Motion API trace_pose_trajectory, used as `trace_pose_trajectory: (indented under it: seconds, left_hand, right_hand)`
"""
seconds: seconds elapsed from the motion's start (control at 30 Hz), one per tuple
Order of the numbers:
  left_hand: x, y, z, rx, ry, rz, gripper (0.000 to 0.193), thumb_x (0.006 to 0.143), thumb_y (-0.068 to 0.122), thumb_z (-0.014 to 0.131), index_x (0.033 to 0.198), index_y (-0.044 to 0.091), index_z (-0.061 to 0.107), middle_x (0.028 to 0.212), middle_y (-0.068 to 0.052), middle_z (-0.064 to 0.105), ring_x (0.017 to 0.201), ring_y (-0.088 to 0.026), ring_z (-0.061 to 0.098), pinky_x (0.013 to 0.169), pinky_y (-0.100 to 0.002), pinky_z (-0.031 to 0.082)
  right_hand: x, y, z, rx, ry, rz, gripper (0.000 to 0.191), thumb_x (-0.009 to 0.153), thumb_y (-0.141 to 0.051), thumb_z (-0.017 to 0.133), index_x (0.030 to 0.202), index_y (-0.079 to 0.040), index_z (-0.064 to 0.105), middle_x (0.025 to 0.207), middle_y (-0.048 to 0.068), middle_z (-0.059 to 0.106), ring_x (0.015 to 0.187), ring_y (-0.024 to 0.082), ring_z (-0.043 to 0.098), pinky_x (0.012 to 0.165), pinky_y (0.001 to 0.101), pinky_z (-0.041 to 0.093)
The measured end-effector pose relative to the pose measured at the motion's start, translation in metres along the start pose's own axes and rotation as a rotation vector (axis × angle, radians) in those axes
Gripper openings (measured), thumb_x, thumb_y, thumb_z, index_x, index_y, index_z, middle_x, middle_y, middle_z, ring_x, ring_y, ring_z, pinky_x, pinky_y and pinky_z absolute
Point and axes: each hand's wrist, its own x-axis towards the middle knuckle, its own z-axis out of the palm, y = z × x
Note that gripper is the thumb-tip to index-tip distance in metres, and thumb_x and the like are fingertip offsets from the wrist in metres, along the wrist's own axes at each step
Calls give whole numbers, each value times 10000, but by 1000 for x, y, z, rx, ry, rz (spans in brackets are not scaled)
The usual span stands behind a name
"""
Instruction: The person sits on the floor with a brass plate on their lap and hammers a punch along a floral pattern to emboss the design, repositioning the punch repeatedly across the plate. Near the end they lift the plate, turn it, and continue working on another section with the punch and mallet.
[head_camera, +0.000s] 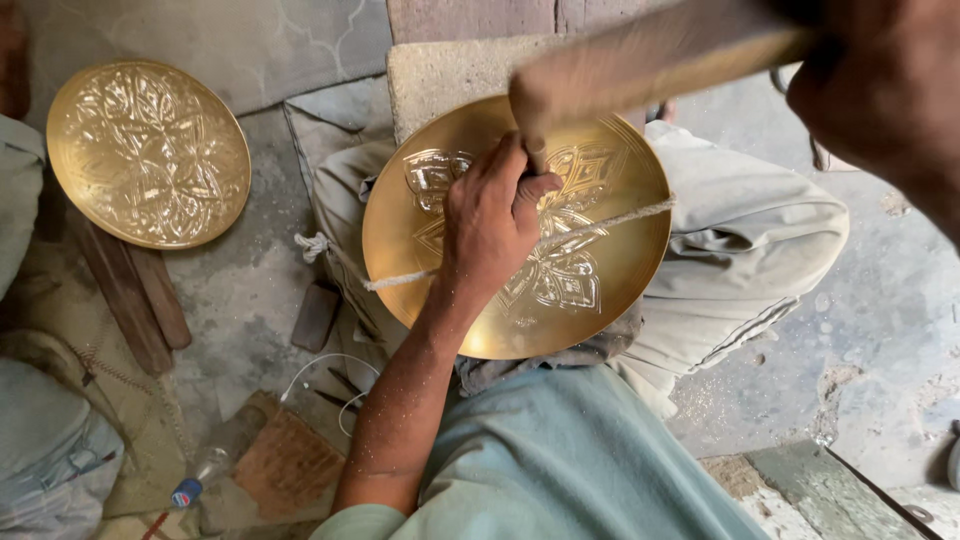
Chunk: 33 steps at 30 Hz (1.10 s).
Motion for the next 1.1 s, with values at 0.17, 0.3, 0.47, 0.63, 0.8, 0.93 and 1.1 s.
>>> trace_pose_trajectory:
  seconds: [0.17, 0.3, 0.47, 0.63, 0.8, 0.93, 1.1]
  left_hand:
    - [0, 1, -2, -33, -29, -18, 227, 1008, 158, 693, 1156, 54, 555, 973, -110, 632, 919, -340, 672, 766, -465, 509]
    - [1, 3, -3, -14, -50, -3, 233, 1001, 143, 716, 1137, 61, 546, 957, -96, 637, 915, -340, 669, 769, -471, 504]
    - [0, 4, -5, -5, -44, 38, 262, 971, 101, 729, 1153, 61, 545, 995, -127, 633, 921, -364, 658, 751, -476, 488]
    - [0, 3, -6, -8, -74, -11, 268, 959, 61, 721, 1168, 55, 553, 973, -110, 640, 913, -344, 674, 742, -472, 493]
    - [0, 5, -7, 25, -79, 48, 265, 939, 61, 731, 1155, 68, 578, 994, -121, 659, 900, -335, 685, 743, -462, 515]
    - [-4, 7, -7, -16, -112, -17, 253, 955, 41, 716, 1167, 59, 578, 987, -107, 676, 913, -322, 713, 748, -451, 535]
    - [-9, 6, -17, -106, -5, -6, 196, 984, -4, 690, 1120, 64, 567, 1016, -99, 675, 909, -253, 743, 760, -375, 610]
  right_hand:
    - [-4, 11, 4, -13, 23, -23, 61, 896, 97, 694, 953, 78, 690, 796, 194, 684, 638, 284, 670, 532, 358, 497]
    - [-3, 10, 6, -180, 39, -141, 130, 866, 122, 719, 987, 79, 701, 848, 202, 705, 687, 308, 680, 543, 363, 516]
    - [-7, 4, 8, 29, 2, 66, 54, 1022, 115, 674, 991, 72, 681, 843, 209, 683, 732, 298, 691, 552, 350, 519]
    - [-3, 1, 8, 196, -3, 183, 76, 956, 166, 625, 919, 100, 617, 805, 255, 625, 620, 322, 628, 596, 373, 495]
    - [-6, -25, -9, -133, 73, -102, 151, 925, 145, 655, 1046, 57, 641, 896, 218, 658, 715, 303, 655, 665, 371, 535]
    - [-9, -57, -32, -390, 72, -199, 214, 904, 113, 682, 1100, 34, 648, 948, 197, 677, 783, 292, 673, 706, 354, 559]
    - [-53, -83, -39, -532, 115, -190, 303, 878, 73, 716, 1167, 5, 658, 1013, 172, 702, 869, 278, 696, 757, 333, 587]
